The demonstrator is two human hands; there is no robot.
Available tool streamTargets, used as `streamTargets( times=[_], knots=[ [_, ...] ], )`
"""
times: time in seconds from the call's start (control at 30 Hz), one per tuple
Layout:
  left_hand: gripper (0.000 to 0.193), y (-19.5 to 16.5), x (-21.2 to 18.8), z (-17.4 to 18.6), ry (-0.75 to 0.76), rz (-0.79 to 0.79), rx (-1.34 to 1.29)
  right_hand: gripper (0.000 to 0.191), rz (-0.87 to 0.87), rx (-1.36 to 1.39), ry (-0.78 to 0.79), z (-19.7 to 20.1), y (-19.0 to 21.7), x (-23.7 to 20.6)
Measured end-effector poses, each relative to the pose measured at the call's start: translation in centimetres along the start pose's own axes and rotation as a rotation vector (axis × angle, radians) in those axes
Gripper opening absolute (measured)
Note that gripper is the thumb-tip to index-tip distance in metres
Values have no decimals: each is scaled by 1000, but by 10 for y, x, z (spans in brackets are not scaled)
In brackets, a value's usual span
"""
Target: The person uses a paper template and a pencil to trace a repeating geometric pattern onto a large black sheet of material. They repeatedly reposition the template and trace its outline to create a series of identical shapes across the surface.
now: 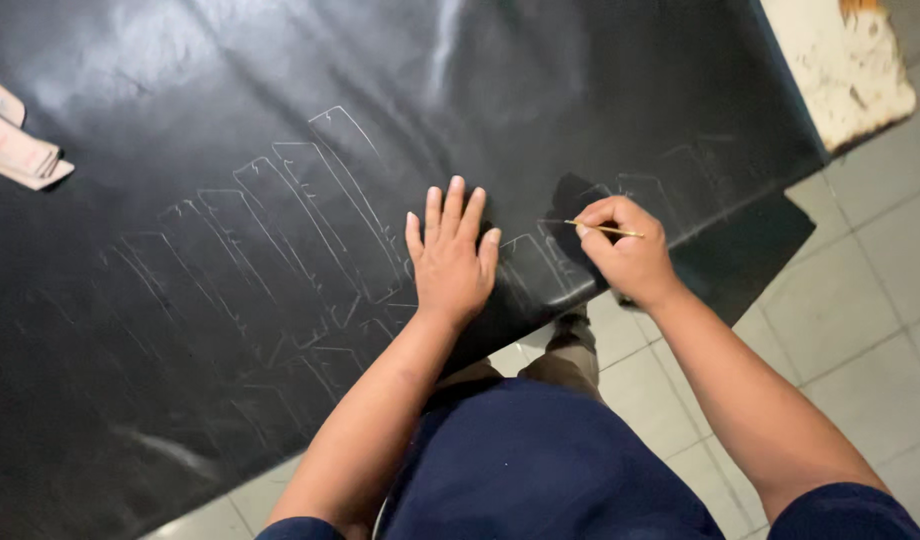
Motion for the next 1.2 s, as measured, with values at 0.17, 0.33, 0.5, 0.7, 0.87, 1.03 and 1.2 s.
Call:
streamTargets(
  times=[0.17,0.33,0.5,0.7,0.87,1.03,1.2],
  knots=[
    [63,-8,3,-1,-35,121,172,7,126,-39,196,-1,7,21],
    [66,-10,6,0,-40,167,214,8,250,16,393,-1,11,39],
    [65,-10,5,1,-41,201,230,7,320,45,454,-6,11,44],
    [65,-11,4,3,-41,211,241,8,424,24,489,-6,11,42],
    [65,-11,4,0,-39,215,244,9,368,192,475,12,-7,40],
    [65,-11,2,-3,-45,208,256,8,153,188,260,67,-40,49],
    [65,-13,3,-5,-38,214,267,9,139,135,266,77,-41,47]
  ],
)
Point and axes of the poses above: each hand's wrist, its own x-axis towards the middle knuckle, its own z-axis out of the back of the hand, y = z × x, the point moved 7 cm from there along x, towards the middle knuckle, and after that the axes turned 4 degrees about z, right-handed, at the moved point
